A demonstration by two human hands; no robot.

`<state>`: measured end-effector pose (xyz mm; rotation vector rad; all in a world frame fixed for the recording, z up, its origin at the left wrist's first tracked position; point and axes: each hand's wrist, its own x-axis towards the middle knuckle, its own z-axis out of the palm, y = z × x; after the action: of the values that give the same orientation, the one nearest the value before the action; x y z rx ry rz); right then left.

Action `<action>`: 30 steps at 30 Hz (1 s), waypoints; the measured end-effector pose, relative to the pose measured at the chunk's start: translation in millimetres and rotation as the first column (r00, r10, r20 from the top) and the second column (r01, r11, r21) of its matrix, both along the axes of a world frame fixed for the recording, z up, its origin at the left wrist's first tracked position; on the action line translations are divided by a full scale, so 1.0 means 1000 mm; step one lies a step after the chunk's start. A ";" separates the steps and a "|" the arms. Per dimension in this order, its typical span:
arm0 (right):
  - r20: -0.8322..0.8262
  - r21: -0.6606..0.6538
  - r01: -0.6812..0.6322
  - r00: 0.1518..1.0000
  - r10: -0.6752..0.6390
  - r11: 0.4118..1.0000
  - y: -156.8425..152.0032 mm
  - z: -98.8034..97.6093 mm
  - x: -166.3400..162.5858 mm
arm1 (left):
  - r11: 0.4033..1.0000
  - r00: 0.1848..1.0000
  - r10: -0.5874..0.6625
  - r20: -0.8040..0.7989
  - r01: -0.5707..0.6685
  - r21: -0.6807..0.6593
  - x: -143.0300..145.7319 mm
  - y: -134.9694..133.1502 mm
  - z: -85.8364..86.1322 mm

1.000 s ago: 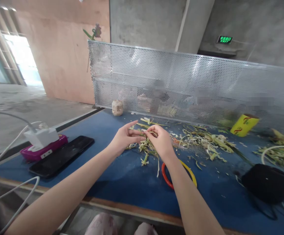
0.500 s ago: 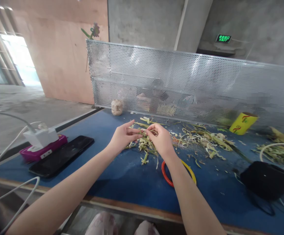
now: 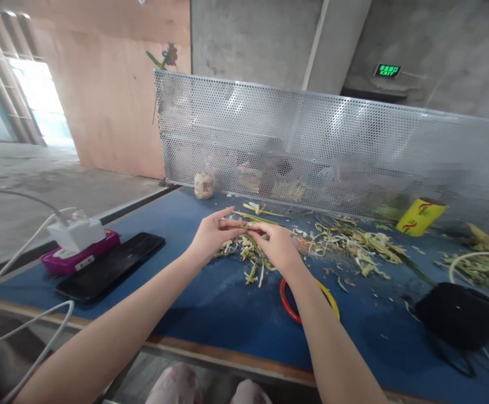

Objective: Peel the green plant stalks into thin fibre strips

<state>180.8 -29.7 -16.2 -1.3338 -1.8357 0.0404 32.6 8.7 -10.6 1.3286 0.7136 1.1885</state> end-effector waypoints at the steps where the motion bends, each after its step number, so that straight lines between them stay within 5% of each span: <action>1: -0.036 -0.069 -0.034 0.999 0.031 0.997 0.001 0.000 0.000 | 1.000 1.000 0.010 -0.013 -0.010 0.020 0.000 0.000 -0.001; 4: -0.068 -0.146 -0.082 0.995 0.073 0.986 0.002 0.000 -0.001 | 0.994 0.997 0.037 -0.061 -0.031 0.101 0.000 0.002 -0.002; 11: 0.146 -0.015 0.042 0.988 -0.040 0.999 -0.001 0.000 -0.001 | 0.951 0.956 0.154 -0.248 -0.075 0.300 -0.004 0.001 -0.001; 16: 0.592 0.230 0.032 0.789 -0.166 0.973 -0.014 0.011 -0.001 | 0.897 0.919 0.258 -0.298 -0.113 0.427 -0.005 0.000 -0.001; 19: 0.705 0.395 0.006 0.639 -0.308 0.918 -0.021 0.016 -0.002 | 0.865 0.905 0.257 -0.341 -0.058 0.499 -0.003 -0.002 -0.004; 22: 0.686 0.553 -0.027 0.582 -0.436 0.833 -0.023 0.016 -0.001 | 0.843 0.895 0.225 -0.384 0.020 0.538 -0.001 -0.002 -0.008; 27: 0.578 0.747 -0.126 0.609 -0.543 0.653 -0.020 0.010 -0.001 | 0.870 0.928 0.130 -0.349 0.062 0.489 0.001 0.001 -0.012; 30: 0.554 0.765 -0.157 0.654 -0.514 0.625 -0.018 0.009 0.000 | 0.904 0.944 0.061 -0.323 0.085 0.419 0.001 0.002 -0.013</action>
<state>180.9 -48.0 -7.4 -0.9179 -1.9084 -1.4920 33.2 10.9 -23.5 1.9334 0.6987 1.1656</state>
